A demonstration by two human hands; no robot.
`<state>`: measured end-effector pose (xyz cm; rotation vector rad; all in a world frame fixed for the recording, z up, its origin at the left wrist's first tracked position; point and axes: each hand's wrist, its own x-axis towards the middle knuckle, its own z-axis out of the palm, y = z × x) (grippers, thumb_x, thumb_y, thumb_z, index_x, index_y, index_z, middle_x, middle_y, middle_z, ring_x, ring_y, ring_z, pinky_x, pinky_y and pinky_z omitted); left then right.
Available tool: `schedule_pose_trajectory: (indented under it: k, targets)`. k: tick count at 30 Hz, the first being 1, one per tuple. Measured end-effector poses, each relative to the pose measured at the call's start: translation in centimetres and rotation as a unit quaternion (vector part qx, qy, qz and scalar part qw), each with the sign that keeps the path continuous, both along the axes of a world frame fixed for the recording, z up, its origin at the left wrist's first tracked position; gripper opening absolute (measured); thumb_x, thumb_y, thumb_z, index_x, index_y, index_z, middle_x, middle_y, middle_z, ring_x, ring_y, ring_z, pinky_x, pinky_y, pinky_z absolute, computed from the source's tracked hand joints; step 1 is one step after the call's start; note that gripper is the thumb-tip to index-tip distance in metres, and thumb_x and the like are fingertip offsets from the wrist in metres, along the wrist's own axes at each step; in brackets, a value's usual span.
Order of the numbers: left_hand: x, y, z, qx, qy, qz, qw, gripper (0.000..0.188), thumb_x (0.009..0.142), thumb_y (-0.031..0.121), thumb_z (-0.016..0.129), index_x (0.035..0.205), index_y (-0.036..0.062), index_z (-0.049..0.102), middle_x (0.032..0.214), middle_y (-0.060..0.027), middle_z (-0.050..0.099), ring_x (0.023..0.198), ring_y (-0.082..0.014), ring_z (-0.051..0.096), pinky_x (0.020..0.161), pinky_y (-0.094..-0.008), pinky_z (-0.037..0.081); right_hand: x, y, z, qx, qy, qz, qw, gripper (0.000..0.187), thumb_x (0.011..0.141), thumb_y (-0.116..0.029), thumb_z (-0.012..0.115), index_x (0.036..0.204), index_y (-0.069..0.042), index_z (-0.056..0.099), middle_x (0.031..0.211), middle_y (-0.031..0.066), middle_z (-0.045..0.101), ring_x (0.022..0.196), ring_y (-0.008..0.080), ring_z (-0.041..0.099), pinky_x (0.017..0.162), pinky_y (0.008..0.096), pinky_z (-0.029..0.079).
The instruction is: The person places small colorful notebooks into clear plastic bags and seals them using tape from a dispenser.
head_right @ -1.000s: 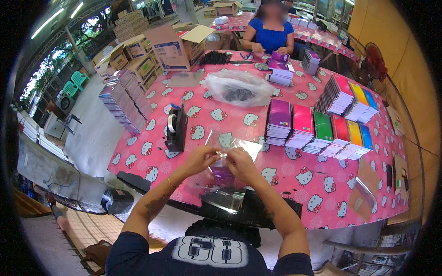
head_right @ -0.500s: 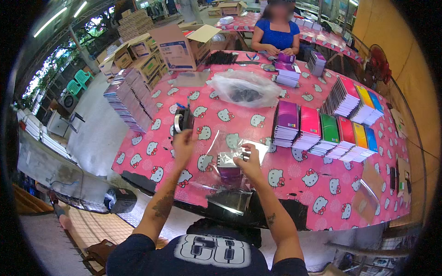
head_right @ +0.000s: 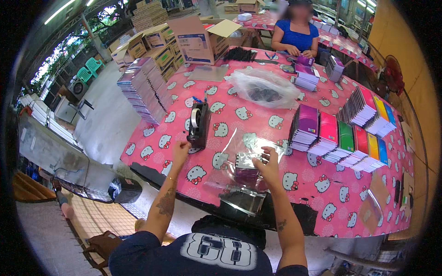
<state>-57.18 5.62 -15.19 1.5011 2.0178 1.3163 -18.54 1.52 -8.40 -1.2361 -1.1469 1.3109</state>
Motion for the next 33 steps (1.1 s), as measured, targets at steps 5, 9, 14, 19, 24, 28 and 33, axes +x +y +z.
schedule_pose_trajectory:
  k: [5,9,14,19,24,28,33]
  targets:
    - [4.3,1.5,10.7,-0.132,0.389,-0.015,0.912,0.023,0.083,0.027,0.072,0.086,0.0040,0.072,0.080,-0.0181,0.071,0.077,-0.0349,0.070,0.069,-0.0443,0.054,1.0,0.2,-1.2,-0.012,-0.005,-0.030,0.999,0.062,0.080,-0.015,0.077,0.134,-0.009,0.047,0.131,0.0160,0.043,0.119,0.0272,0.048,0.095,0.0383,0.049]
    - [12.7,2.4,16.3,-0.013,0.182,-0.461,0.868,0.017,0.084,0.024,0.071,0.083,0.0069,0.070,0.081,-0.0116,0.072,0.076,-0.0290,0.070,0.068,-0.0423,0.053,0.3,0.2,-1.8,-0.008,0.025,-0.031,0.999,0.065,0.080,-0.014,0.077,0.136,-0.008,0.045,0.131,0.0162,0.043,0.119,0.0272,0.049,0.096,0.0385,0.049]
    - [23.1,7.6,17.7,-0.063,0.457,-0.653,0.601,0.017,0.082,0.020,0.076,0.088,0.0059,0.070,0.078,-0.0073,0.071,0.075,-0.0233,0.070,0.070,-0.0336,0.053,1.1,0.1,-1.1,0.002,0.031,-0.037,0.999,0.066,0.081,-0.017,0.080,0.135,-0.011,0.042,0.122,0.0116,0.046,0.104,0.0200,0.053,0.084,0.0334,0.051]
    - [19.4,14.1,7.3,-0.333,0.193,-0.714,0.585,0.042,0.093,0.040,0.070,0.112,0.0030,0.067,0.094,-0.0038,0.073,0.085,-0.0160,0.068,0.080,-0.0348,0.053,0.1,-0.2,0.4,0.000,0.030,-0.016,0.999,0.070,0.082,-0.018,0.080,0.138,-0.009,0.039,0.125,0.0133,0.047,0.108,0.0217,0.052,0.088,0.0357,0.050]
    - [19.2,9.5,6.4,-0.304,-0.039,-0.598,0.740,0.050,0.102,0.043,0.056,0.132,0.0028,0.061,0.118,-0.0109,0.068,0.109,-0.0206,0.062,0.097,-0.0330,0.047,0.7,-1.8,-3.8,0.021,0.084,-0.141,0.986,0.050,0.091,-0.019,0.069,0.134,-0.006,0.047,0.126,0.0147,0.051,0.116,0.0232,0.051,0.093,0.0361,0.048]
    - [23.0,-2.2,12.4,0.027,0.251,-0.404,0.879,0.061,0.091,0.045,0.066,0.126,-0.0051,0.060,0.125,-0.0261,0.061,0.120,-0.0334,0.058,0.098,-0.0403,0.045,0.1,-7.0,-9.5,-0.005,-0.164,-0.044,0.986,0.024,0.095,-0.024,0.060,0.109,-0.006,0.068,0.112,0.0169,0.063,0.108,0.0295,0.059,0.091,0.0425,0.049]
    - [22.1,-2.7,12.6,0.148,0.392,-0.358,0.834,0.072,0.074,0.049,0.079,0.113,-0.0084,0.060,0.106,-0.0291,0.064,0.102,-0.0396,0.063,0.085,-0.0473,0.050,-2.0,-9.6,-5.9,0.312,-0.486,0.073,0.813,0.030,0.090,-0.031,0.066,0.103,-0.004,0.072,0.097,0.0147,0.069,0.086,0.0312,0.067,0.080,0.0401,0.053]
